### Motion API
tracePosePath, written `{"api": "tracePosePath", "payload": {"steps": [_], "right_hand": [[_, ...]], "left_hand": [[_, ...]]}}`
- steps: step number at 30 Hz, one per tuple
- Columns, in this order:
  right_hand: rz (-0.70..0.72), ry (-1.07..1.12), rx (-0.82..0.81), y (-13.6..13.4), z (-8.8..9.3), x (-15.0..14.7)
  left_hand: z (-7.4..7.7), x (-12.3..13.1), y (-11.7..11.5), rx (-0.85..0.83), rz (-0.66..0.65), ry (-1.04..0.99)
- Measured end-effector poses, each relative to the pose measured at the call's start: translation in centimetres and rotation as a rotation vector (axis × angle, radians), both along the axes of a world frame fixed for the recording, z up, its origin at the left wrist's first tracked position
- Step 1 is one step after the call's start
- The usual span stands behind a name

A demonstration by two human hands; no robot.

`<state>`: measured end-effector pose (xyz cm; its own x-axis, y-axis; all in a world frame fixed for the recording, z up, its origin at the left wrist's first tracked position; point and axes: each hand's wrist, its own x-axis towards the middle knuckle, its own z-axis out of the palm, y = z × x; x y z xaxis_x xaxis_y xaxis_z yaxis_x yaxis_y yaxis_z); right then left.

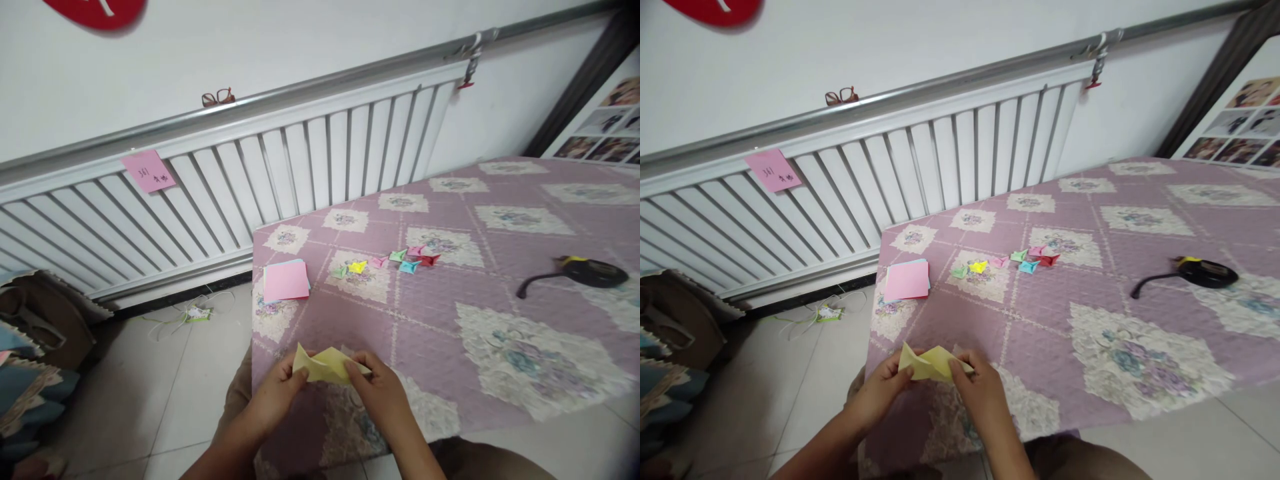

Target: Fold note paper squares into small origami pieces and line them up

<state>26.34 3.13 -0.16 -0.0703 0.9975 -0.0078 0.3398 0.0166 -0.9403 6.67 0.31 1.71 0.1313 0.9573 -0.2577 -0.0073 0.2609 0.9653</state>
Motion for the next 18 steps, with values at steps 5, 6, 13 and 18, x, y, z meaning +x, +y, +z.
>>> {"api": "tracePosePath", "payload": {"steps": [5,6,13,18], "right_hand": [[-0.018,0.072,-0.112,0.2,-0.2,0.3],[-0.028,0.058,-0.108,0.3,-0.3,0.3],[-0.069,-0.136,0.01,0.8,-0.8,0.5],[-0.131,-0.218,0.104,0.8,-0.9,0.4]], "left_hand": [[-0.5,-0.5,0.3,-0.073,0.045,-0.034],[-0.7,-0.6,0.3,-0.074,0.045,-0.048],[-0.9,-1.2,0.4,0.211,0.044,0.194],[-0.5,-2.2,-0.1,0.527,-0.119,0.397]]}}
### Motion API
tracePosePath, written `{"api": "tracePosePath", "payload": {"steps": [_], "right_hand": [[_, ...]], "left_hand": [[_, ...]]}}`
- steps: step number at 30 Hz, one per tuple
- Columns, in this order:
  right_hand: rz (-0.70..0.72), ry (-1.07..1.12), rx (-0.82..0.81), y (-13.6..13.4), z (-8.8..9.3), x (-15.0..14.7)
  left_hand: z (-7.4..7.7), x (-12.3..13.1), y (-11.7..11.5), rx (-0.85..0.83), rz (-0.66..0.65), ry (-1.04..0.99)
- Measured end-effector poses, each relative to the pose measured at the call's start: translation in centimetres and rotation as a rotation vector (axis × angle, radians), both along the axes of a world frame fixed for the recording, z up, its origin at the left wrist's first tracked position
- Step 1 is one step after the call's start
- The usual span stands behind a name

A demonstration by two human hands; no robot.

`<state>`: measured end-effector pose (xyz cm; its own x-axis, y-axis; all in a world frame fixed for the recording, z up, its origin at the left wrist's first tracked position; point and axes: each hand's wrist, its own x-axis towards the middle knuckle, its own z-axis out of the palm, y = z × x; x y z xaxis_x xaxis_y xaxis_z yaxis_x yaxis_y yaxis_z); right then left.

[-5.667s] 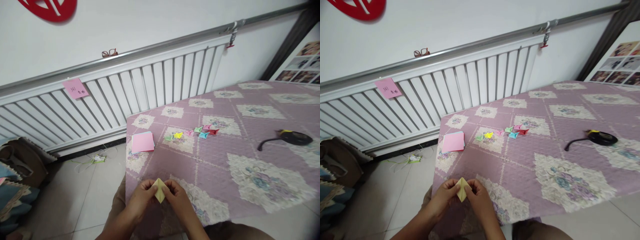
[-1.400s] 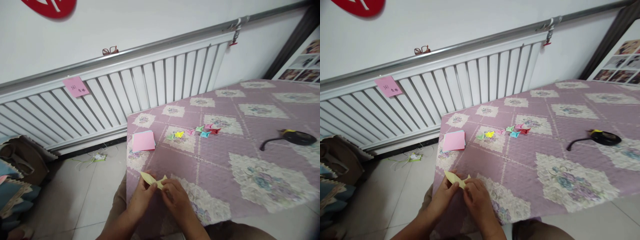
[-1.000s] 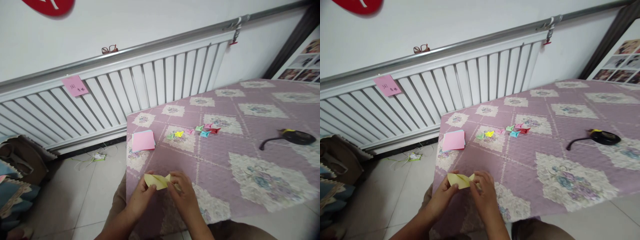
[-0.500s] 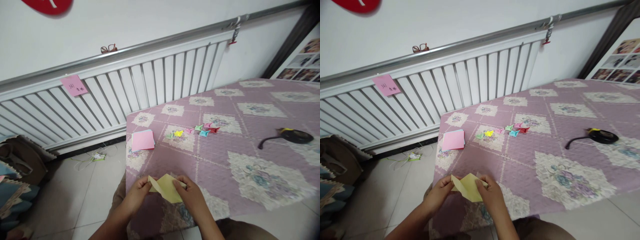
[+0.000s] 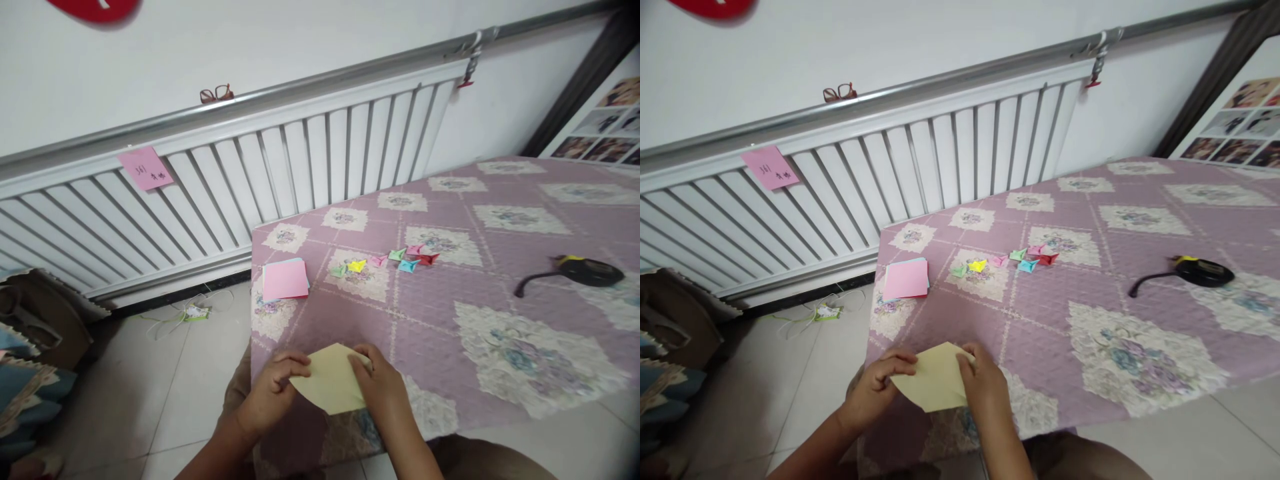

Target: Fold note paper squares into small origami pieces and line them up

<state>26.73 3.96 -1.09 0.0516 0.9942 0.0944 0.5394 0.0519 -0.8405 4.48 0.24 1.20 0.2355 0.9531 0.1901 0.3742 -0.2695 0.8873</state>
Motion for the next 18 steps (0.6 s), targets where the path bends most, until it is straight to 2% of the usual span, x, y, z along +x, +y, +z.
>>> {"api": "tracePosePath", "payload": {"steps": [6,12,16,18], "right_hand": [[-0.039,-0.098,0.067,0.1,-0.9,-0.2],[0.011,-0.345,0.28,0.6,-2.4,-0.5],[-0.055,-0.461,0.475,-0.4,-2.0,-0.6],[-0.009,-0.468,0.541,-1.4,-1.5,-0.6]], "left_hand": [[0.7,-0.8,-0.7,0.195,-0.285,0.346],[-0.9,-0.7,-1.6,0.2,-0.276,0.57],[-1.7,-0.7,-1.8,0.243,-0.279,0.574],[-1.7,-0.7,-1.9,0.25,-0.273,0.557]]}}
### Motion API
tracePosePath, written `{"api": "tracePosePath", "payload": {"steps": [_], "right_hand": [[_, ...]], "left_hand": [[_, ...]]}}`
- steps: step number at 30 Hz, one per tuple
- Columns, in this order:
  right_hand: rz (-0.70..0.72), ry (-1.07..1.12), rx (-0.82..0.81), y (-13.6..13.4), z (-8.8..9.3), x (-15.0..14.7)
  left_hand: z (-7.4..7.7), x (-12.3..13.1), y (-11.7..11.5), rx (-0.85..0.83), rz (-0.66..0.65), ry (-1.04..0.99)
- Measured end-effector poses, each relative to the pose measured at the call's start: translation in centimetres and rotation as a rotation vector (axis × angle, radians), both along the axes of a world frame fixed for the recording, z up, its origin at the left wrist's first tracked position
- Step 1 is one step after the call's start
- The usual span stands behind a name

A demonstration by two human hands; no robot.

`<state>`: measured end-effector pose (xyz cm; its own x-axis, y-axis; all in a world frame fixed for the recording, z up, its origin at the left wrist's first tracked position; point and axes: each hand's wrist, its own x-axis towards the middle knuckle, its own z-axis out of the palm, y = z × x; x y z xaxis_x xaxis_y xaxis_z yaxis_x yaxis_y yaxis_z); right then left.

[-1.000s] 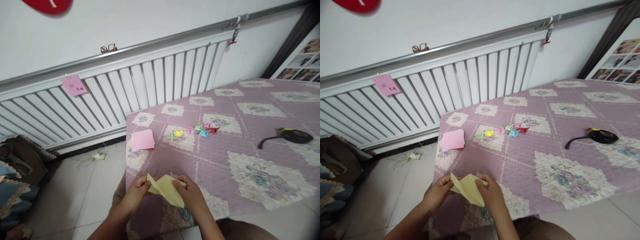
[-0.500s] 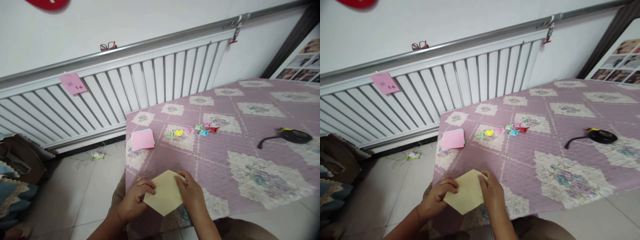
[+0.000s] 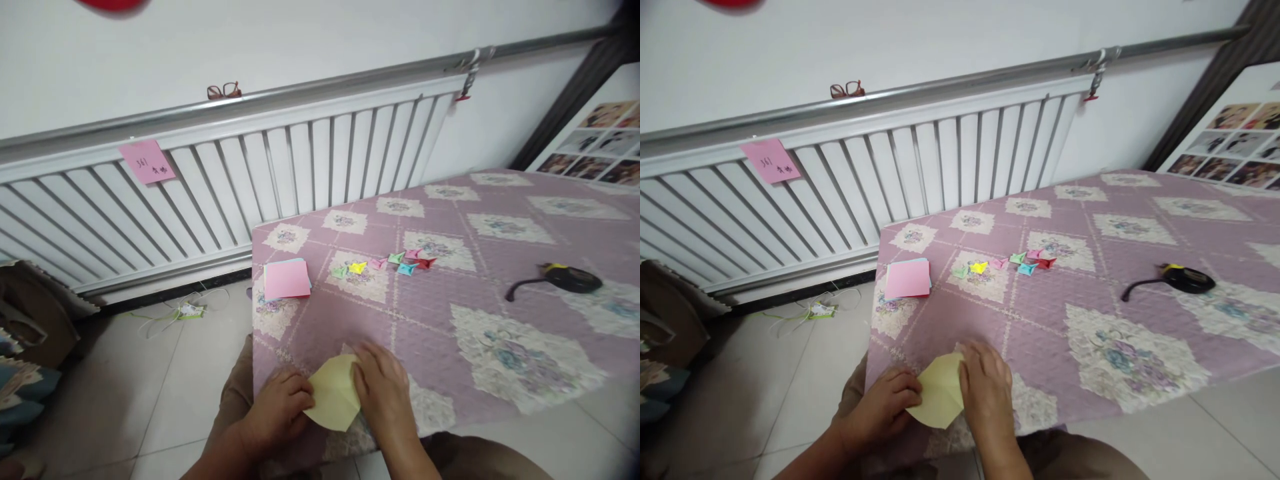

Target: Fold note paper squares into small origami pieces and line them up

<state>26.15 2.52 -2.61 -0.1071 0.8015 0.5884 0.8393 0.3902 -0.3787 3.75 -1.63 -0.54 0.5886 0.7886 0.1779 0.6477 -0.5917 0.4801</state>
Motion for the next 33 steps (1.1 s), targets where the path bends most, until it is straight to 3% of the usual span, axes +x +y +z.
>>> {"api": "tracePosePath", "payload": {"steps": [3,6,10,14,17,20,22,24,27,29,31,33], "right_hand": [[0.108,-0.006,0.029,-2.2,0.8,0.1],[0.096,0.034,0.083,-4.5,1.2,0.0],[0.304,-0.1,0.077,-5.8,0.9,-0.9],[0.201,-0.106,0.029,-5.1,0.1,-2.5],[0.201,-0.063,-0.049,-4.4,-0.2,-3.2],[0.251,-0.006,-0.087,-4.3,-0.5,-3.1],[0.3,0.018,-0.101,-4.5,-0.9,-2.9],[0.334,0.029,-0.122,-4.8,-1.2,-2.7],[0.357,0.045,-0.156,-5.0,-1.4,-2.5],[0.364,0.06,-0.179,-5.0,-1.4,-2.5],[0.364,0.075,-0.196,-5.0,-1.5,-2.5],[0.359,0.098,-0.202,-5.0,-1.8,-2.6]], "left_hand": [[0.0,-0.1,0.0,-0.011,0.005,-0.045],[0.1,-0.3,0.0,-0.025,0.034,-0.123],[0.1,-0.4,0.0,-0.045,0.052,-0.186],[0.5,-0.6,-0.3,-0.058,0.024,-0.2],[1.0,-1.3,-0.7,-0.122,0.015,-0.294],[1.4,-2.1,-0.1,-0.254,0.153,-0.479],[1.5,-2.2,1.1,-0.359,0.343,-0.605],[1.5,-1.7,2.6,-0.464,0.431,-0.675],[1.9,0.1,4.6,-0.52,0.331,-0.608],[2.5,1.3,5.4,-0.584,0.164,-0.513],[3.2,2.1,5.7,-0.585,0.033,-0.37],[3.7,2.3,6.0,-0.553,-0.017,-0.234]]}}
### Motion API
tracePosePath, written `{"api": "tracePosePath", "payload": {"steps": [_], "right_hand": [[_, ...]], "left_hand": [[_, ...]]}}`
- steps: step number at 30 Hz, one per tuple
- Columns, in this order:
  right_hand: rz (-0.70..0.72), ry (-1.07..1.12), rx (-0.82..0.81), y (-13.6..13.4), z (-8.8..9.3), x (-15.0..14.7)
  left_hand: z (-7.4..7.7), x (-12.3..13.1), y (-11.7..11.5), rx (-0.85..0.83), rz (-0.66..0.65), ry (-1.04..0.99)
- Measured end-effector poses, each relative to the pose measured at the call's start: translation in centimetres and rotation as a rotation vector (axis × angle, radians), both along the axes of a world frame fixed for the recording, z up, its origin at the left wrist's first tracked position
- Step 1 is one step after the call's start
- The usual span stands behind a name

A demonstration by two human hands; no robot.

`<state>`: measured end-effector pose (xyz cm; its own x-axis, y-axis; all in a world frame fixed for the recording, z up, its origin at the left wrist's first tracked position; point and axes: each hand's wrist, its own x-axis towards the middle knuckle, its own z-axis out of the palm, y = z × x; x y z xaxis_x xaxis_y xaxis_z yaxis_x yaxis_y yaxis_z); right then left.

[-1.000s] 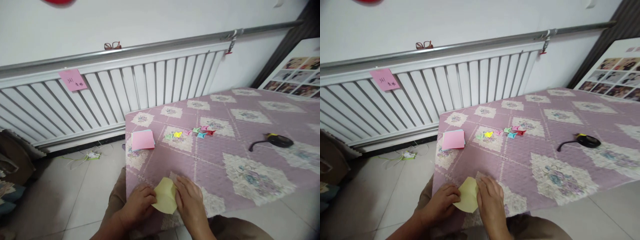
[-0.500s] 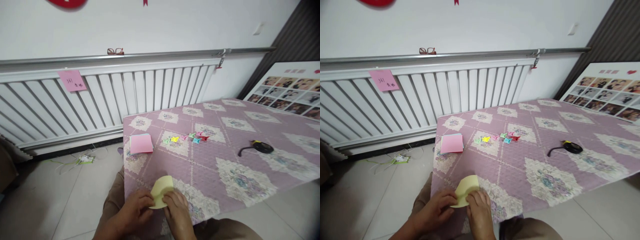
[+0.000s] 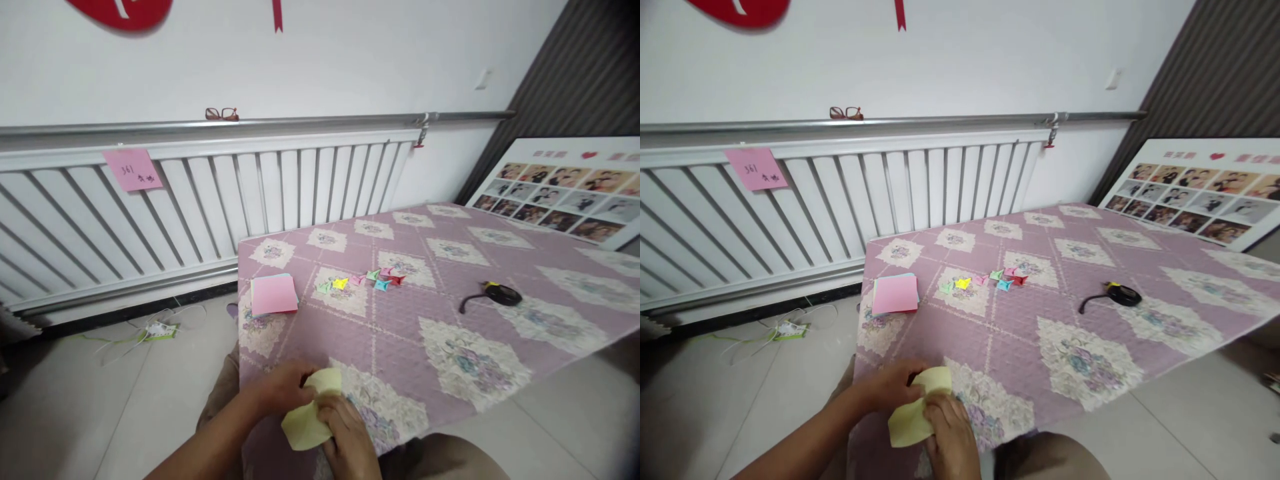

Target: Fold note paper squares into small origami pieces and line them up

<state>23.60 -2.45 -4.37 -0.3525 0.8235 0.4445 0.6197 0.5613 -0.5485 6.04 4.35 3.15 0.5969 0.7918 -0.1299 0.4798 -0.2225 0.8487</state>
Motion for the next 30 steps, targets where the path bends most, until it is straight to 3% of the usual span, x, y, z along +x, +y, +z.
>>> {"api": "tracePosePath", "payload": {"steps": [8,11,16,21,23,26,30], "right_hand": [[-0.05,0.087,0.0,0.0,-1.6,-0.2],[-0.073,0.076,0.01,0.0,-1.8,-0.2],[-0.081,0.016,-0.006,-0.1,-1.3,-0.8],[-0.06,0.023,0.019,-0.1,-1.1,-2.7],[-0.074,0.017,-0.001,0.0,-1.0,-3.0],[-0.06,0.004,-0.088,0.2,-0.4,-2.8],[-0.103,0.086,-0.163,0.9,0.0,-2.2]], "left_hand": [[-0.3,-2.3,0.8,-0.047,-0.096,0.229],[-0.7,-2.8,0.9,-0.068,-0.033,0.245],[-1.3,-3.0,1.2,0.141,0.107,0.485],[-1.6,-3.6,1.4,0.231,0.149,0.549],[-1.8,-4.4,1.1,0.319,0.186,0.497],[-2.4,-6.2,-0.2,0.453,0.208,0.214],[-3.3,-7.9,-2.8,0.183,0.132,-0.158]]}}
